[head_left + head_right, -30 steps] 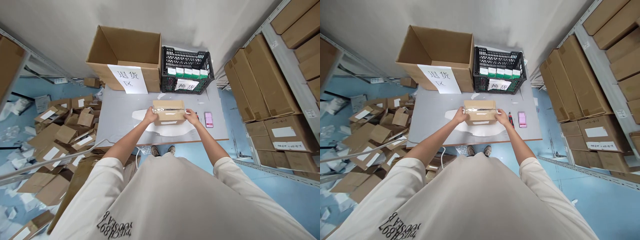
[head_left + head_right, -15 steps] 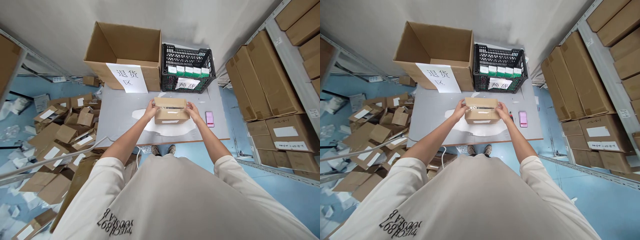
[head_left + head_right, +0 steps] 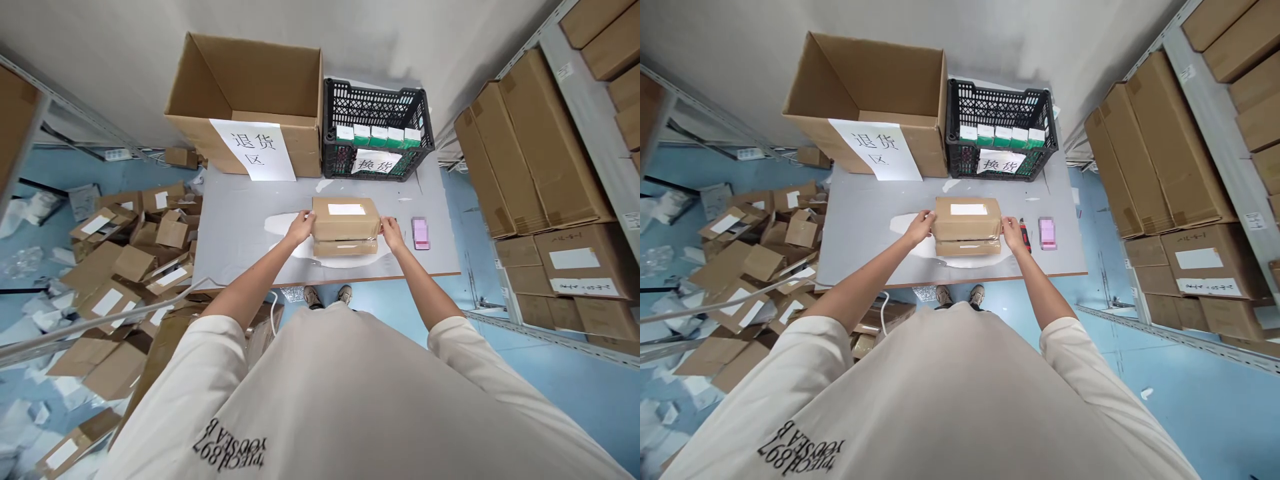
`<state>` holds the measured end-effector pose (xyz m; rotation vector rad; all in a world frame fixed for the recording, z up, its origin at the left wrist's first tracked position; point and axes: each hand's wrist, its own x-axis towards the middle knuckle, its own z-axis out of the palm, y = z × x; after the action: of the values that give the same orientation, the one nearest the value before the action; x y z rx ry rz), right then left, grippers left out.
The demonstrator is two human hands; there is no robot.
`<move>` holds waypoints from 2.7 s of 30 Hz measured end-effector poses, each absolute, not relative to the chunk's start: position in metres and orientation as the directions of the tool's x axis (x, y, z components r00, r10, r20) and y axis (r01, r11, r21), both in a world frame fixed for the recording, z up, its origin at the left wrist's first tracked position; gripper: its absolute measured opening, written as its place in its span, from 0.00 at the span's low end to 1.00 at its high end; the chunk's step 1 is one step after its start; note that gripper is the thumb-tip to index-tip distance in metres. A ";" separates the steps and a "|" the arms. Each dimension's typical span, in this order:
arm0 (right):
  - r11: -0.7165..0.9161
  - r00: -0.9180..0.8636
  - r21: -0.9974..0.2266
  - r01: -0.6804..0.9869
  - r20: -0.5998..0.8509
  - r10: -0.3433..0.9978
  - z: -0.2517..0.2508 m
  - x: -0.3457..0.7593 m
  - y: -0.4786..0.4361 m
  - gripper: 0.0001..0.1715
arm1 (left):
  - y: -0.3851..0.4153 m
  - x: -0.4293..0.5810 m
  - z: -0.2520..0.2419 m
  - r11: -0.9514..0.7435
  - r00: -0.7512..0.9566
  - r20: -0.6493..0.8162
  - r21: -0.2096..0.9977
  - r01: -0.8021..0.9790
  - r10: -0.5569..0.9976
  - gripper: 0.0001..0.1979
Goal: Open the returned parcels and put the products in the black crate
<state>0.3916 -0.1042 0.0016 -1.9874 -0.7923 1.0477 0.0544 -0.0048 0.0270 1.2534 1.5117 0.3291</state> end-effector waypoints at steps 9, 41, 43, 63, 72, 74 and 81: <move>-0.593 0.422 -0.755 0.280 -0.458 0.782 -0.006 0.390 -0.118 0.19 | -0.013 0.052 0.005 0.387 0.153 -0.613 0.652 0.652 0.775 0.40; -0.525 0.478 -0.803 0.282 -0.357 0.802 0.001 0.390 -0.106 0.46 | 0.000 0.070 0.034 0.308 0.108 -0.479 0.703 0.641 0.871 0.37; -0.582 0.495 -0.755 0.301 -0.398 0.772 -0.007 0.390 -0.115 0.44 | -0.007 0.067 0.030 0.282 0.131 -0.499 0.665 0.692 0.856 0.38; -0.394 0.467 -0.877 0.275 -0.236 0.852 0.004 0.356 -0.114 0.28 | -0.021 0.094 0.058 -0.370 0.603 -0.114 0.695 0.617 0.790 0.23; -0.081 0.188 -0.953 0.291 -0.026 0.982 0.024 0.299 -0.072 0.40 | -0.016 0.085 0.087 -0.344 0.489 -0.014 0.694 0.633 0.872 0.21; -0.026 0.090 -0.971 0.238 -0.005 0.996 0.027 0.287 -0.067 0.41 | -0.014 0.072 0.093 -0.299 0.419 -0.014 0.677 0.672 0.908 0.23; -0.186 0.302 -0.902 0.390 -0.065 0.951 0.015 0.266 -0.064 0.30 | -0.001 0.013 0.105 -0.138 0.254 -0.069 0.687 0.713 0.965 0.27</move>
<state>0.2663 -0.0637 0.0151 -1.7381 -1.2166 0.8490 0.0135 -0.0015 0.1046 1.9178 1.5209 0.5298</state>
